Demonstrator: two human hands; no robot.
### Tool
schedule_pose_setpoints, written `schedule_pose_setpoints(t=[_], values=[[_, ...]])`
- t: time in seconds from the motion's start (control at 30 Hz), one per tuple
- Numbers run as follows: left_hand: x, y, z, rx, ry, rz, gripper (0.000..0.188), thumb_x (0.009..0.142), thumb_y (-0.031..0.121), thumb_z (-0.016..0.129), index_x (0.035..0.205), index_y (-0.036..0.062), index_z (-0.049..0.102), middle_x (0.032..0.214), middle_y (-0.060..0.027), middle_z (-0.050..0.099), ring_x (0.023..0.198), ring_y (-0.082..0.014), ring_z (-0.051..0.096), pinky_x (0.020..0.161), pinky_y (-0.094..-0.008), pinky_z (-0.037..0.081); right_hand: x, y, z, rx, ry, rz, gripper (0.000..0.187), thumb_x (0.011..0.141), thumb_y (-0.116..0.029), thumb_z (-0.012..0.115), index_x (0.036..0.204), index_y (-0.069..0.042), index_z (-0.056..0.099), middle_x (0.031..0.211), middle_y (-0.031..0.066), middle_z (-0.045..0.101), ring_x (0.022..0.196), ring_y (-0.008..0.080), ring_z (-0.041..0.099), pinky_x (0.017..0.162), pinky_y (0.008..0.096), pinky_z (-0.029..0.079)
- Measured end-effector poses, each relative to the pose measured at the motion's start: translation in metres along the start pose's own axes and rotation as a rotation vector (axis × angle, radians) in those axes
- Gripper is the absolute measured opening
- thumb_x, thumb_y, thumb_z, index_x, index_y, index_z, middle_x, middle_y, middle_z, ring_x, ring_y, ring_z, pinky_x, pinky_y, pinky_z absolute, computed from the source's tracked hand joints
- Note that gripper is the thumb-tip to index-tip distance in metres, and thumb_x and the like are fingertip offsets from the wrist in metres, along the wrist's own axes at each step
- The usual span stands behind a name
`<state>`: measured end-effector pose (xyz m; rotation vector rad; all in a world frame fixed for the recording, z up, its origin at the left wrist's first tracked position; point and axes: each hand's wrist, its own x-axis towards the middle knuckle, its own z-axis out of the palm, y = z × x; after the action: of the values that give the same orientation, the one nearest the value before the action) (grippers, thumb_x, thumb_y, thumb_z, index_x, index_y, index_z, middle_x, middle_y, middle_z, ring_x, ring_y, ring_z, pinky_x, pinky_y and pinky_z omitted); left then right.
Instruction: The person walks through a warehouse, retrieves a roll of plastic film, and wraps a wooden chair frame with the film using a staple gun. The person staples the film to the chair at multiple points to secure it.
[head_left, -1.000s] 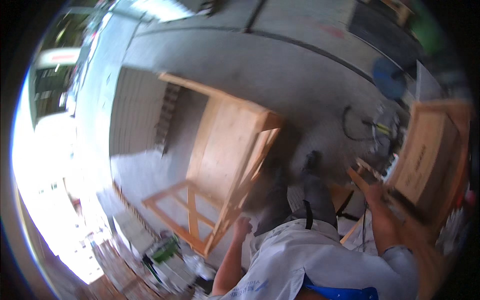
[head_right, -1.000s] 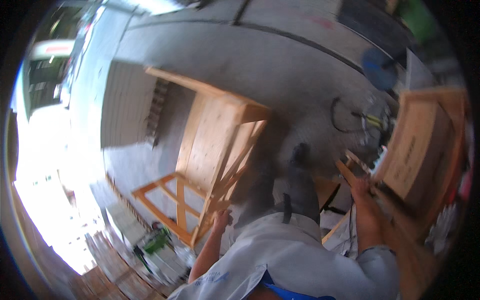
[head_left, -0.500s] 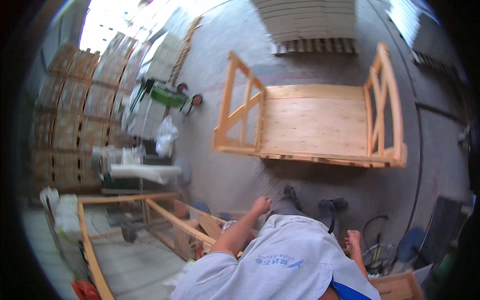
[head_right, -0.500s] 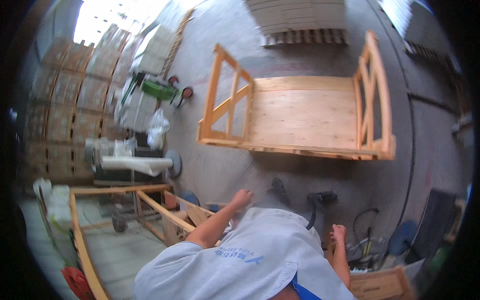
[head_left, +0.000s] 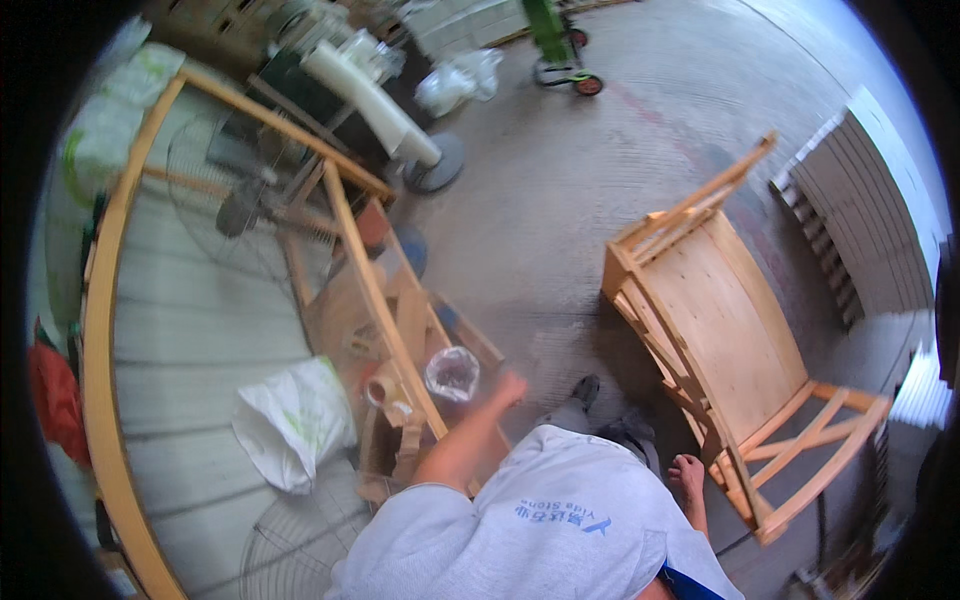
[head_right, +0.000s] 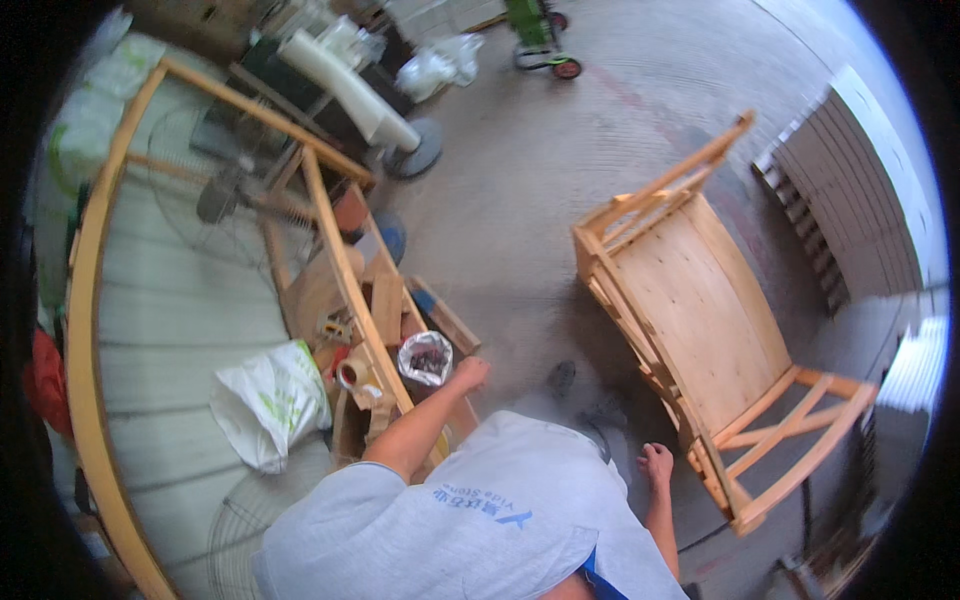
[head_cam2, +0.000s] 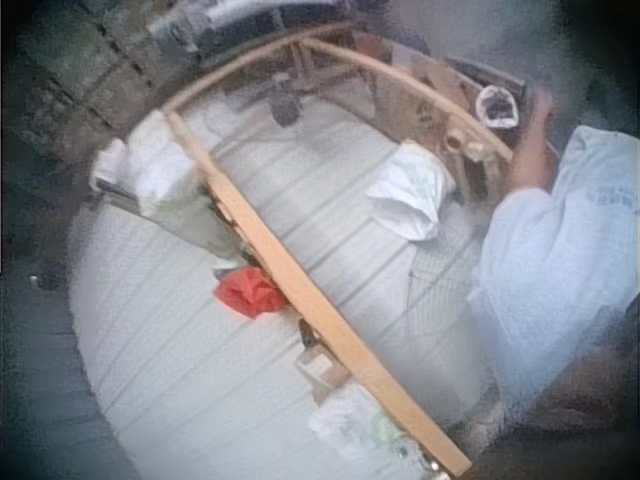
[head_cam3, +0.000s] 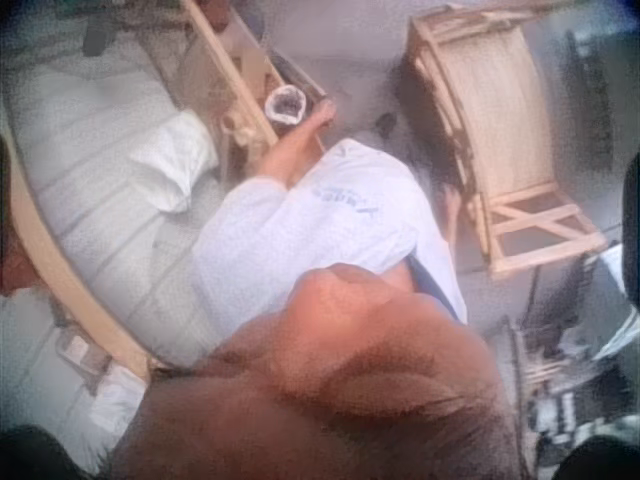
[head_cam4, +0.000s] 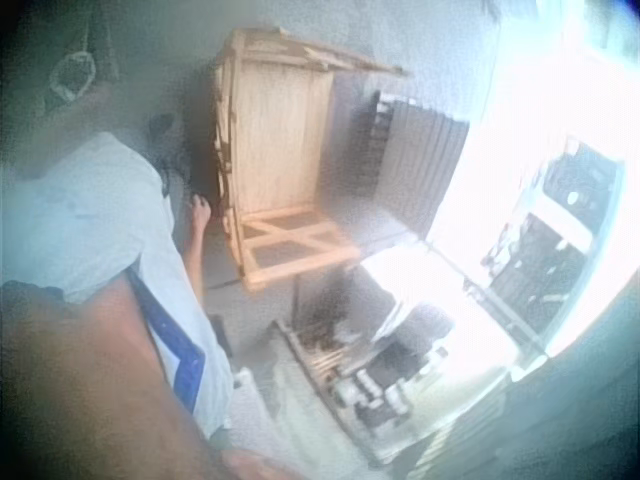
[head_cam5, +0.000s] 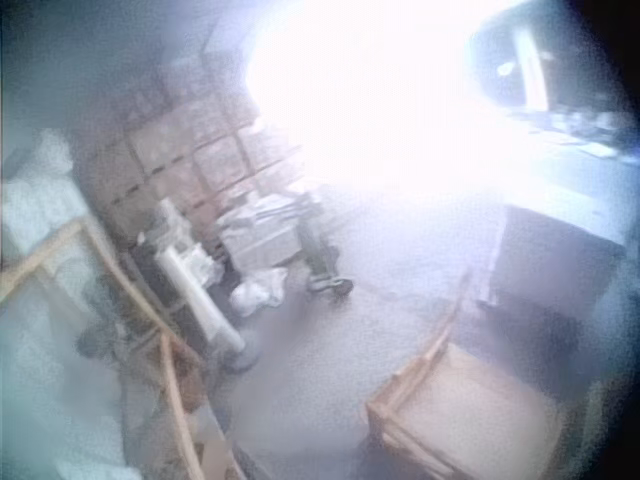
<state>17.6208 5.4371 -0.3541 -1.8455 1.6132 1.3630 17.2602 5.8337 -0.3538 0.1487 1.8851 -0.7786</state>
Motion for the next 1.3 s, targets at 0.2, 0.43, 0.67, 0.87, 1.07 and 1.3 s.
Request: schedule_pose_setpoints(t=[0.2, 0.43, 0.67, 0.87, 1.07, 1.3], values=[[0.018, -0.074, 0.029, -0.174, 0.051, -0.005, 0.032, 0.093, 0.033, 0.051, 0.094, 0.0033, 0.063, 0.070, -0.0102, 0.065, 0.049, -0.0207, 0.059, 0.044, -0.0359, 0.047, 0.044, -0.132, 0.041, -0.259, -0.184, -0.161, 0.042, 0.090, -0.023, 0.062, 0.120, 0.005, 0.057, 0.097, 0.0137, 0.066, 0.070, 0.0188, 0.068, 0.051, 0.0283, 0.052], [0.059, -0.188, 0.032, -0.387, 0.585, -0.204, 0.033, 0.093, 0.036, 0.051, 0.087, 0.0049, 0.060, 0.068, -0.0080, 0.063, 0.042, -0.0185, 0.052, 0.037, -0.0355, 0.042, 0.038, -0.281, 0.131, -0.510, -0.407, -0.357, 0.043, 0.090, -0.021, 0.060, 0.120, 0.008, 0.057, 0.094, 0.0138, 0.069, 0.077, 0.0178, 0.067, 0.064, 0.0291, 0.052], [0.039, -0.167, -0.160, -0.241, 0.937, -0.478, 0.043, 0.088, 0.037, 0.051, 0.095, -0.0015, 0.069, 0.094, -0.0262, 0.067, 0.094, -0.0458, 0.063, 0.084, -0.0502, 0.049, 0.028, -0.370, 0.216, -0.623, -0.514, -0.447, 0.043, 0.091, -0.022, 0.060, 0.122, 0.007, 0.057, 0.102, 0.0139, 0.068, 0.081, 0.0175, 0.068, 0.067, 0.0289, 0.053], [0.108, -0.198, -0.279, 0.030, 0.793, -0.777, 0.041, 0.088, 0.037, 0.054, 0.096, 0.0011, 0.072, 0.103, -0.0221, 0.068, 0.095, -0.0363, 0.067, 0.081, -0.0480, 0.052, 0.021, -0.424, 0.309, -0.700, -0.471, -0.383, 0.041, 0.090, -0.022, 0.062, 0.120, 0.006, 0.059, 0.101, 0.0117, 0.067, 0.083, 0.0173, 0.066, 0.072, 0.0303, 0.054], [0.144, -0.220, -0.312, 0.028, 0.810, -0.942, 0.036, 0.087, 0.035, 0.059, 0.101, 0.0048, 0.073, 0.114, -0.0179, 0.066, 0.109, -0.0332, 0.061, 0.099, -0.0453, 0.044, -0.002, -0.487, 0.400, -0.792, -0.447, -0.382, 0.036, 0.089, -0.021, 0.061, 0.113, 0.006, 0.063, 0.088, 0.0109, 0.069, 0.077, 0.0157, 0.066, 0.068, 0.0294, 0.053], [0.158, -0.257, -0.338, -0.326, 0.584, -1.017, 0.038, 0.082, 0.029, 0.060, 0.091, -0.0061, 0.071, 0.114, -0.0258, 0.064, 0.101, -0.0368, 0.065, 0.083, -0.0501, 0.052, 0.012, -0.553, 0.465, -0.805, -0.422, -0.404, 0.041, 0.089, -0.022, 0.060, 0.119, 0.006, 0.060, 0.091, 0.0113, 0.069, 0.078, 0.0159, 0.066, 0.067, 0.0295, 0.053]])
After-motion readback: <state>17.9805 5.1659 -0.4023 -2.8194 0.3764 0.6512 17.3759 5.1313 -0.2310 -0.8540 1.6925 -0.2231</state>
